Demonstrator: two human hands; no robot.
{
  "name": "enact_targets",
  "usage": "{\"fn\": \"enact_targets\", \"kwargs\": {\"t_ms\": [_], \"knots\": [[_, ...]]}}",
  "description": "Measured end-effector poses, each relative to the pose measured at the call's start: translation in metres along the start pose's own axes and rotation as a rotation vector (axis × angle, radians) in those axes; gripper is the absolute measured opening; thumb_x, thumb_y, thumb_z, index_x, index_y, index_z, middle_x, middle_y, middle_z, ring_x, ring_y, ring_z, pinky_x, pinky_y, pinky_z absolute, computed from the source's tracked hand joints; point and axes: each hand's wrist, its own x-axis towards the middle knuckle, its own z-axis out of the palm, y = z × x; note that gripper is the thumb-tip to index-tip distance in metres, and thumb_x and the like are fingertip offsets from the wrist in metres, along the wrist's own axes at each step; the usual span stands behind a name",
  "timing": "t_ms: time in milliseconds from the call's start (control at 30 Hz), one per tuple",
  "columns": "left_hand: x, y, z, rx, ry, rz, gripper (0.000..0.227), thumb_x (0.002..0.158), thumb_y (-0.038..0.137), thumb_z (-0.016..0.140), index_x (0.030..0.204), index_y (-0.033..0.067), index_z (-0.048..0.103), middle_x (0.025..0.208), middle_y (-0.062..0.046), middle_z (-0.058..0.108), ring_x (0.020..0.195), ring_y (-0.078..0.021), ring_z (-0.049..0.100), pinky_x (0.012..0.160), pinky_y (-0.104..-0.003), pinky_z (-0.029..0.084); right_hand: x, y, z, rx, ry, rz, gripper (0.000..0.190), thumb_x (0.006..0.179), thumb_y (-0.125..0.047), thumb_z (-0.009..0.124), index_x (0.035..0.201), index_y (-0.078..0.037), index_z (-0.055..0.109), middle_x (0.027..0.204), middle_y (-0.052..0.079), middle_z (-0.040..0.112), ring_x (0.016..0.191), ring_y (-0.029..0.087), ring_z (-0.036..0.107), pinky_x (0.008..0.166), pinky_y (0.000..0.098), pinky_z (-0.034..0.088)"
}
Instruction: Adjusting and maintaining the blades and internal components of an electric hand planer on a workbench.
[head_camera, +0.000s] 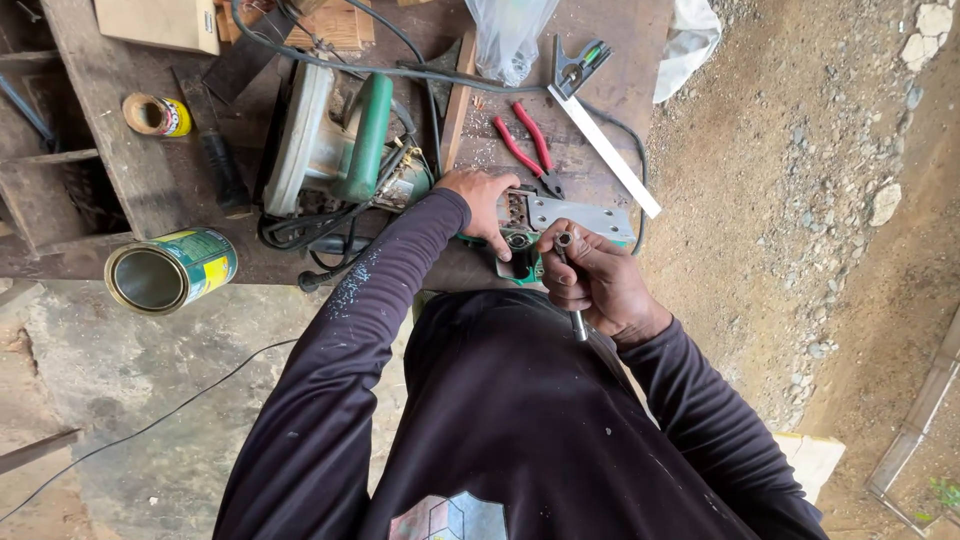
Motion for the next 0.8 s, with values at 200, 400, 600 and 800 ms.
{"fn": "enact_targets", "kwargs": {"t_ms": [200, 400, 600, 800], "knots": [[0.001, 0.002, -0.001, -0.011, -0.011, -0.009, 0.123, 0.040, 0.066, 0.095, 0.144, 0.0204, 0.050, 0.132, -0.014, 0.067, 0.122, -0.0348, 0.063, 0.106, -0.045, 0.048, -0.007, 0.002, -0.007, 0.041, -0.006, -0.018, 0.026, 0.111, -0.026, 0.049, 0.117, -0.002, 0.056, 0.076, 0.001, 0.049, 0.056, 0.008, 0.031, 0.046, 0.0228, 0.025], [0.007, -0.001, 0.001, -0.011, 0.002, 0.007, 0.125, 0.038, 0.066, 0.096, 0.146, 0.0213, 0.051, 0.135, -0.013, 0.065, 0.124, -0.0334, 0.062, 0.106, -0.045, 0.048, -0.009, -0.002, -0.016, 0.085, -0.044, -0.032, 0.029, 0.110, -0.028, 0.049, 0.118, -0.001, 0.056, 0.075, 0.002, 0.050, 0.055, 0.008, 0.031, 0.046, 0.0236, 0.025], [0.014, 0.000, -0.002, 0.021, -0.063, -0.010, 0.128, 0.038, 0.065, 0.095, 0.151, 0.0247, 0.047, 0.141, -0.010, 0.062, 0.126, -0.0303, 0.061, 0.106, -0.044, 0.049, -0.008, -0.013, -0.019, 0.048, -0.057, -0.024, 0.028, 0.111, -0.028, 0.050, 0.117, -0.001, 0.056, 0.074, 0.002, 0.050, 0.055, 0.008, 0.033, 0.046, 0.0238, 0.025], [0.020, -0.002, -0.005, 0.040, -0.088, 0.007, 0.129, 0.040, 0.064, 0.095, 0.153, 0.0258, 0.046, 0.141, -0.010, 0.062, 0.127, -0.0308, 0.060, 0.106, -0.044, 0.048, 0.002, -0.029, -0.018, -0.006, -0.046, 0.012, 0.030, 0.112, -0.029, 0.048, 0.115, 0.000, 0.056, 0.073, 0.003, 0.049, 0.055, 0.009, 0.033, 0.047, 0.0245, 0.025]]}}
